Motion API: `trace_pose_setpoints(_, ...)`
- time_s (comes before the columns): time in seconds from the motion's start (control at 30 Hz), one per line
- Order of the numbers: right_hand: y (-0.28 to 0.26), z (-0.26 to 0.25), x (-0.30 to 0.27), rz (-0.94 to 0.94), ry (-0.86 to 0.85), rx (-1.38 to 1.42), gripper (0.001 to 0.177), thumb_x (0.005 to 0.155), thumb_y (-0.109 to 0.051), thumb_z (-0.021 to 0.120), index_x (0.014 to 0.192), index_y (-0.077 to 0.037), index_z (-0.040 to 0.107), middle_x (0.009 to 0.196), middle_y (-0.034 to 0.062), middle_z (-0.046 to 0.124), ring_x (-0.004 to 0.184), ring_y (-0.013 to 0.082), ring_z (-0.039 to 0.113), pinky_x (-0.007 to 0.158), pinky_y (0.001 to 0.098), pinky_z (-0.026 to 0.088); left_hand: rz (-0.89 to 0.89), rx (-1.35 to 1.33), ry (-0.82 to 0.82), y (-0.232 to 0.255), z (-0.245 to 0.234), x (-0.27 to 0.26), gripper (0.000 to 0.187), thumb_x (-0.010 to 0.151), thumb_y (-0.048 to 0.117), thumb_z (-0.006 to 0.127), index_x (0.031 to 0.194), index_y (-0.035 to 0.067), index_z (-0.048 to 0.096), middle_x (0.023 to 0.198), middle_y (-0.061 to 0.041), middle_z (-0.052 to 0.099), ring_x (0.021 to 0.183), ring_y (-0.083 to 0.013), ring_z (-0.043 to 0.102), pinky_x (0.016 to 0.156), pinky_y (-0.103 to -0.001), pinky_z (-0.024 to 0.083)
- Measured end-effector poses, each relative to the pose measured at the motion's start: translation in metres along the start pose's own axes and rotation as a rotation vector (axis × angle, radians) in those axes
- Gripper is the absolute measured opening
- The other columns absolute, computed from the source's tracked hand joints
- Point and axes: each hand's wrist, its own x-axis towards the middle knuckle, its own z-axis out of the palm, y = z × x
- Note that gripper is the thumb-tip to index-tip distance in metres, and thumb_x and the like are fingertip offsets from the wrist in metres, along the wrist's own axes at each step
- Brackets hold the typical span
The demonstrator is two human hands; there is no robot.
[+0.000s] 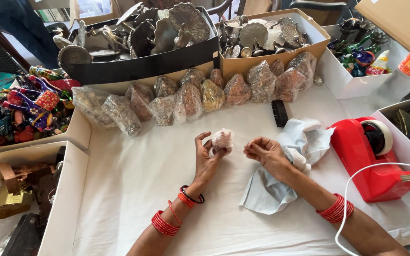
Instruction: Cleaning and inspecting small metal decorative plaques using a brush.
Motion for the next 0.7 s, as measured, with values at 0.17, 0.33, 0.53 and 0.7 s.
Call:
trace_pose_setpoints(0.17,0.011,0.011,-0.005,-0.085,-0.07,-0.254,0.012,0.095,-0.007,0.069,0.103,0.001,0.068,0.095,0.0106,0.075,0.089,0.0173,0.072,0.083,0.0314,0.061,0.029,-0.032,0.083,-0.009,-0.009,0.008,0.067,0.088,0.0,0.074,0.139,0.004,0.03,0.119,-0.014,0.07,0.107,-0.0176,0.069,0.092,-0.03,0.058)
trace_pose_setpoints(0.33,0.012,0.016,-0.006,-0.133,-0.141,-0.45,0.015,0.094,-0.004,0.07,0.106,0.004,0.069,0.093,0.0099,0.075,0.085,0.0139,0.07,0.081,0.0285,0.06,0.043,-0.014,0.164,-0.017,-0.011,0.013,0.063,0.088,-0.005,0.073,0.137,0.005,0.035,0.117,-0.014,0.071,0.105,-0.0171,0.07,0.09,-0.028,0.06)
trace_pose_setpoints(0.53,0.011,0.012,-0.001,-0.077,-0.152,-0.427,0.022,0.094,-0.002,0.066,0.116,0.002,0.066,0.095,0.0109,0.075,0.089,0.0156,0.073,0.083,0.0289,0.061,0.106,-0.007,0.065,-0.025,-0.034,0.017,0.059,0.086,-0.012,0.068,0.135,0.004,0.039,0.117,-0.013,0.07,0.105,-0.0174,0.07,0.089,-0.029,0.061)
trace_pose_setpoints(0.7,0.012,0.01,-0.001,-0.101,-0.162,-0.412,0.029,0.096,-0.002,0.062,0.124,0.002,0.067,0.103,0.0127,0.077,0.096,0.0164,0.074,0.085,0.0292,0.062,0.157,0.106,0.213,-0.014,-0.108,0.029,0.047,0.085,-0.009,0.074,0.125,0.001,0.05,0.113,-0.014,0.072,0.103,-0.0215,0.073,0.089,-0.034,0.066)
